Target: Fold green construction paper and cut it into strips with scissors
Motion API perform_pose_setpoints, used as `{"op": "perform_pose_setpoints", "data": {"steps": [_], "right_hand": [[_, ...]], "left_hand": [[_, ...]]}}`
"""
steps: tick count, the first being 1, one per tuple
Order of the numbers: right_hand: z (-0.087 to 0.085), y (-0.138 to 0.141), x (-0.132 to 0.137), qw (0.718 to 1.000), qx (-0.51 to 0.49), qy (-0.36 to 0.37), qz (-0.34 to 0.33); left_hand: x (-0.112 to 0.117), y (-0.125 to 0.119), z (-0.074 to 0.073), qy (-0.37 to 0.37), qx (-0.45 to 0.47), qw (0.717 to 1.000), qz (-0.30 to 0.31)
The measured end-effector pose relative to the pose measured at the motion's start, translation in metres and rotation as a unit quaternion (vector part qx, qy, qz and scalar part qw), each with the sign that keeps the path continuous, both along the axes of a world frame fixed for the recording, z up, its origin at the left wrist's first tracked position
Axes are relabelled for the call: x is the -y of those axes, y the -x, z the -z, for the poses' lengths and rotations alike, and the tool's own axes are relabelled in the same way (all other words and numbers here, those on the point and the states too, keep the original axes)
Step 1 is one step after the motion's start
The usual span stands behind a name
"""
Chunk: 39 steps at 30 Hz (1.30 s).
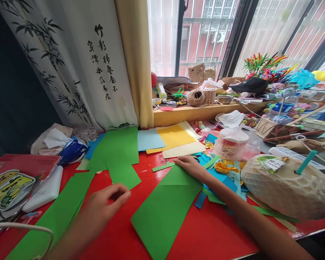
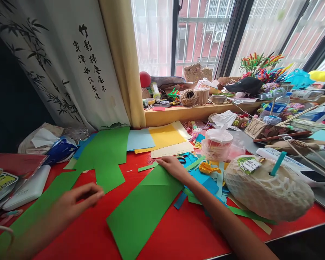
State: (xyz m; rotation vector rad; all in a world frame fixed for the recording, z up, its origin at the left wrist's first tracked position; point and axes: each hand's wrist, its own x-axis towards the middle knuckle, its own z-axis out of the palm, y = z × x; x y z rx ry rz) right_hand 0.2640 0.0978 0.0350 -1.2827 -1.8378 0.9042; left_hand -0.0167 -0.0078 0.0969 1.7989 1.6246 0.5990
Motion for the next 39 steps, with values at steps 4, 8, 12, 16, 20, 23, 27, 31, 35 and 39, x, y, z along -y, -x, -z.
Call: {"op": "perform_pose_setpoints", "data": {"steps": [4,8,12,16,20,23,27,31,35,39], "right_hand": [[0.006,0.016,0.009,1.000,-0.015,0.013,-0.018],[0.009,0.014,0.006,1.000,-0.024,-0.015,0.000],[0.008,0.010,0.003,0.999,-0.008,-0.047,0.012],[0.005,0.013,0.008,0.998,0.014,-0.054,0.002],[0.000,0.016,0.013,0.997,0.024,-0.070,-0.016],[-0.001,0.014,0.013,0.995,0.022,-0.093,0.004],[0.000,0.008,0.008,0.992,0.016,-0.114,0.045],[0.001,0.004,0.004,0.991,0.024,-0.117,0.060],[0.005,0.004,0.003,0.992,0.041,-0.109,0.050],[0.011,0.000,0.000,0.990,0.063,-0.112,0.053]], "left_hand": [[-0.047,-0.068,0.010,-0.065,-0.010,0.992,0.104],[-0.095,-0.109,0.028,-0.036,0.020,0.988,0.150],[-0.112,-0.111,0.035,-0.010,0.066,0.982,0.174],[-0.112,-0.108,0.036,0.026,0.102,0.978,0.181],[-0.108,-0.109,0.034,0.037,0.145,0.976,0.157],[-0.106,-0.108,0.033,0.034,0.177,0.972,0.150],[-0.101,-0.101,0.034,0.028,0.197,0.969,0.145],[-0.093,-0.089,0.038,0.049,0.200,0.968,0.142],[-0.082,-0.072,0.042,0.073,0.196,0.968,0.142],[-0.066,-0.050,0.046,0.101,0.187,0.967,0.141]]}}
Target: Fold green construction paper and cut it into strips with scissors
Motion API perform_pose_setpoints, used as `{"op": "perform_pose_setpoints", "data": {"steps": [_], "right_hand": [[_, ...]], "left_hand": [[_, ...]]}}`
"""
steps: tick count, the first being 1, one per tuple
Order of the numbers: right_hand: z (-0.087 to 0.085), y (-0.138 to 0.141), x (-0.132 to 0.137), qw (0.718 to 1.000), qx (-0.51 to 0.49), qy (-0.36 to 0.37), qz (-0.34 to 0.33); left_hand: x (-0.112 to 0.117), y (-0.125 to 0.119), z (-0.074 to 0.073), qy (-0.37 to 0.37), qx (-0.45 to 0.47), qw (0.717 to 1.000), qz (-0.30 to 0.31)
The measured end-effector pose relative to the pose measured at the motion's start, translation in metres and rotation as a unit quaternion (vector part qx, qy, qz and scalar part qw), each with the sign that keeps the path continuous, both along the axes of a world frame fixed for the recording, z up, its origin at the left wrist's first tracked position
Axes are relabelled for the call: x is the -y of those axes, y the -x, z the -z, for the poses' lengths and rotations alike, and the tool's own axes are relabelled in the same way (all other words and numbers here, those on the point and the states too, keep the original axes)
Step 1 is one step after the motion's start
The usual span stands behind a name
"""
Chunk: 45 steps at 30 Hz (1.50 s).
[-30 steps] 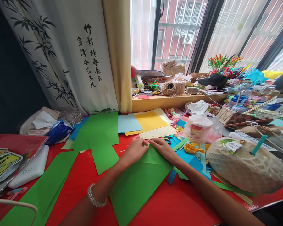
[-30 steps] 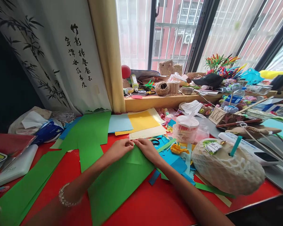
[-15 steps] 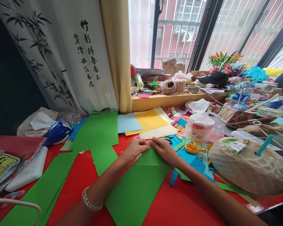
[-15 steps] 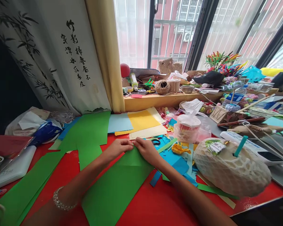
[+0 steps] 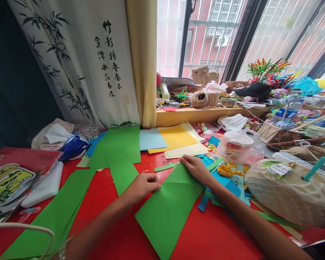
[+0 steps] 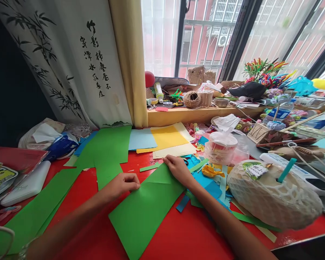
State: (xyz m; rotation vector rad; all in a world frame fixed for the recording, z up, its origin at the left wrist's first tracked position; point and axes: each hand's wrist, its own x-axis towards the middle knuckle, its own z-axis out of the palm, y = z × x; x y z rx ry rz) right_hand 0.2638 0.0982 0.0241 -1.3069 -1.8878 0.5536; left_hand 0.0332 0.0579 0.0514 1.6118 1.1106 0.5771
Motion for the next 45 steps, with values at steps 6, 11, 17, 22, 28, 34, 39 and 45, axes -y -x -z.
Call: {"op": "perform_pose_setpoints", "data": {"steps": [6,11,17,22,28,34,39,45], "right_hand": [[0.004,-0.003,-0.007,0.999,0.039,-0.008,-0.002],[0.007,0.007,-0.001,0.996,0.083,-0.013,-0.024],[0.009,0.013,0.007,0.993,0.110,-0.023,-0.038],[0.002,0.017,0.013,0.995,0.086,-0.022,-0.052],[-0.003,0.026,0.023,0.999,0.032,-0.013,-0.037],[-0.005,0.027,0.026,1.000,0.013,-0.028,-0.005],[-0.007,0.026,0.026,0.998,0.033,-0.043,-0.014],[-0.009,0.027,0.029,0.998,0.030,-0.048,-0.009]], "left_hand": [[0.032,0.040,0.004,0.032,-0.032,0.999,-0.007],[0.061,0.068,-0.002,0.027,-0.128,0.991,-0.023],[0.092,0.085,-0.011,-0.045,-0.318,0.947,-0.026],[0.074,0.048,-0.026,-0.166,-0.300,0.938,-0.043],[0.004,-0.036,-0.020,-0.239,-0.184,0.953,-0.003],[-0.016,-0.055,-0.016,-0.234,-0.137,0.962,0.004],[-0.011,-0.051,-0.017,-0.215,-0.120,0.969,-0.004],[0.002,-0.043,-0.015,-0.197,-0.123,0.972,-0.035]]}}
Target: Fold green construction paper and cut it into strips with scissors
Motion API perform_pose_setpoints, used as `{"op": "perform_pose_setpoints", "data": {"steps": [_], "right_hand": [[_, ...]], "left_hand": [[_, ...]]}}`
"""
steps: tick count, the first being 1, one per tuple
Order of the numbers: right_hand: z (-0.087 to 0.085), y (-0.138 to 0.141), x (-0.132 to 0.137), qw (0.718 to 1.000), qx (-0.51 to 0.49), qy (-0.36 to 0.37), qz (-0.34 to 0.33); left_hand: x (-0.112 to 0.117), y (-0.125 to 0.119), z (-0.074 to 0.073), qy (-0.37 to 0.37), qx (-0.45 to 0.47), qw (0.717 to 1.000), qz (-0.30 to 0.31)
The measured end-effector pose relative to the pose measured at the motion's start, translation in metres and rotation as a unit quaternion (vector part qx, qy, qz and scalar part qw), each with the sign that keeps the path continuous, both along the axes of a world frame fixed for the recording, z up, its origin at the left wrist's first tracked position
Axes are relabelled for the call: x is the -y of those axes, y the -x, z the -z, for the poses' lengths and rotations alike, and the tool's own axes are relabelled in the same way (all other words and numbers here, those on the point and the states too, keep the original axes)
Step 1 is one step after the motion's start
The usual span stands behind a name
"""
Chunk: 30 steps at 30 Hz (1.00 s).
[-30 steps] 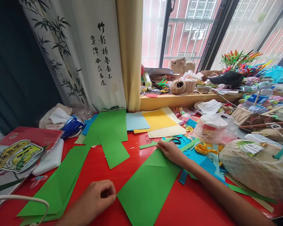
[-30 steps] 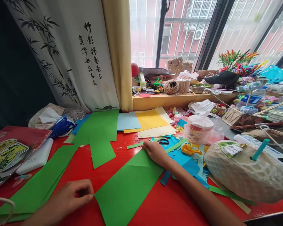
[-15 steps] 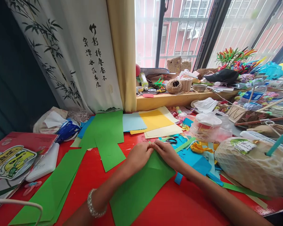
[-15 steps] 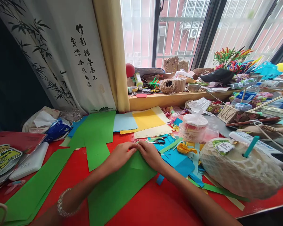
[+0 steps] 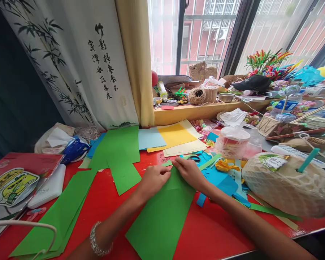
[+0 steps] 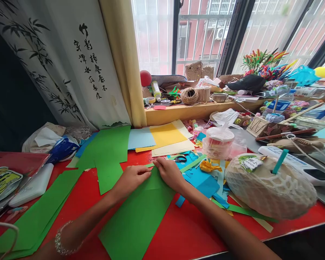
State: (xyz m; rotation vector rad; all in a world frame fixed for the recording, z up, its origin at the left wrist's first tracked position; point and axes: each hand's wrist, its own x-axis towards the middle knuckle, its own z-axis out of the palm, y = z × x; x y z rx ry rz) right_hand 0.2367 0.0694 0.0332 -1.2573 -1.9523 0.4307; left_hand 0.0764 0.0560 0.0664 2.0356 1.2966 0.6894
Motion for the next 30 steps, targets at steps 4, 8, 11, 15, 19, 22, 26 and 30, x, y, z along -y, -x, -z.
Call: {"op": "perform_pose_setpoints", "data": {"steps": [4,8,11,15,19,22,26,30], "right_hand": [[0.003,0.002,0.001,1.000,0.004,-0.002,-0.004],[0.003,-0.003,-0.004,1.000,-0.007,-0.007,0.024],[0.002,-0.010,-0.009,0.999,-0.012,-0.008,0.041],[0.001,-0.018,-0.016,0.998,-0.010,-0.012,0.054],[0.004,-0.017,-0.018,0.999,0.001,-0.008,0.049],[0.010,-0.011,-0.019,1.000,0.025,0.004,0.018],[0.013,-0.014,-0.022,0.999,0.032,0.010,0.026],[0.011,-0.017,-0.023,0.999,0.027,0.029,0.016]], "left_hand": [[0.009,0.010,-0.001,0.019,-0.003,1.000,-0.003],[0.017,0.024,0.001,0.043,-0.007,0.999,-0.008],[0.026,0.038,0.004,0.058,-0.012,0.998,-0.017],[0.038,0.063,0.010,0.082,-0.028,0.996,-0.038],[0.054,0.089,0.012,0.088,-0.063,0.992,-0.056],[0.069,0.107,0.015,0.083,-0.119,0.988,-0.052],[0.087,0.139,0.028,0.064,-0.194,0.977,-0.068],[0.089,0.151,0.028,-0.002,-0.238,0.965,-0.112]]}}
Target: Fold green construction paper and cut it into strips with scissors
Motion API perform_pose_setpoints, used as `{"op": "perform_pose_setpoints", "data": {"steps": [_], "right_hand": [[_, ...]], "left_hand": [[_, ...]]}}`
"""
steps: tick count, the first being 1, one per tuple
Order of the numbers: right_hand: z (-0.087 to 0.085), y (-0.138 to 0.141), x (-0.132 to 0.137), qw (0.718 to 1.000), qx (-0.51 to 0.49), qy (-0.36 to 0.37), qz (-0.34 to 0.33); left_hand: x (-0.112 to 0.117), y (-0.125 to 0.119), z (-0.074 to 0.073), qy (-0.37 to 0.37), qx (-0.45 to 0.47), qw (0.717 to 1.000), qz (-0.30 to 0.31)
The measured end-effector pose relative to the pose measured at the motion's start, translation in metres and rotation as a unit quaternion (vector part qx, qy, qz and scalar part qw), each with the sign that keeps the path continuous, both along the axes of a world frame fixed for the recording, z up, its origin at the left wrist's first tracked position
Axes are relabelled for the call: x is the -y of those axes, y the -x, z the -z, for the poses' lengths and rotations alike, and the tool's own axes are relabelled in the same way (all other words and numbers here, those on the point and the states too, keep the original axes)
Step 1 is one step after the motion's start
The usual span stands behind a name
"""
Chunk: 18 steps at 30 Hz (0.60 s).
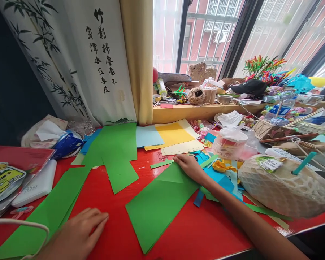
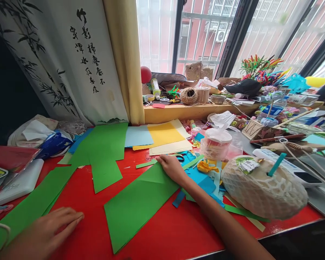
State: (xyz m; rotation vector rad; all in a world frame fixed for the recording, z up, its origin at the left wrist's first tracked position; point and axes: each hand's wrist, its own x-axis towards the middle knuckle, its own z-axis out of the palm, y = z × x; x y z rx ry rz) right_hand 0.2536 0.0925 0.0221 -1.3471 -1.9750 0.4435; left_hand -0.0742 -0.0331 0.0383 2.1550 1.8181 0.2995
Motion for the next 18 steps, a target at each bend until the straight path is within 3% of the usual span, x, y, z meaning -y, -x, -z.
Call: {"op": "perform_pose_setpoints", "data": {"steps": [2,5,8,10,13,18], "right_hand": [[0.000,0.005,0.004,0.999,0.004,0.018,-0.030],[0.002,0.017,0.015,0.998,0.005,0.038,-0.057],[0.004,0.025,0.023,0.998,-0.001,0.043,-0.052],[0.005,0.027,0.025,0.998,-0.006,0.044,-0.044],[0.003,0.026,0.026,0.998,-0.005,0.048,-0.039],[-0.003,0.025,0.029,0.995,0.022,0.051,-0.082]], "left_hand": [[-0.007,-0.019,-0.008,-0.033,0.000,0.999,0.027],[-0.029,-0.070,-0.019,-0.077,0.013,0.993,0.084],[-0.058,-0.120,-0.017,-0.074,0.047,0.988,0.126],[-0.075,-0.140,-0.012,-0.056,0.083,0.985,0.142],[-0.090,-0.150,-0.009,-0.046,0.114,0.981,0.150],[-0.095,-0.143,-0.014,-0.028,0.152,0.976,0.154]]}}
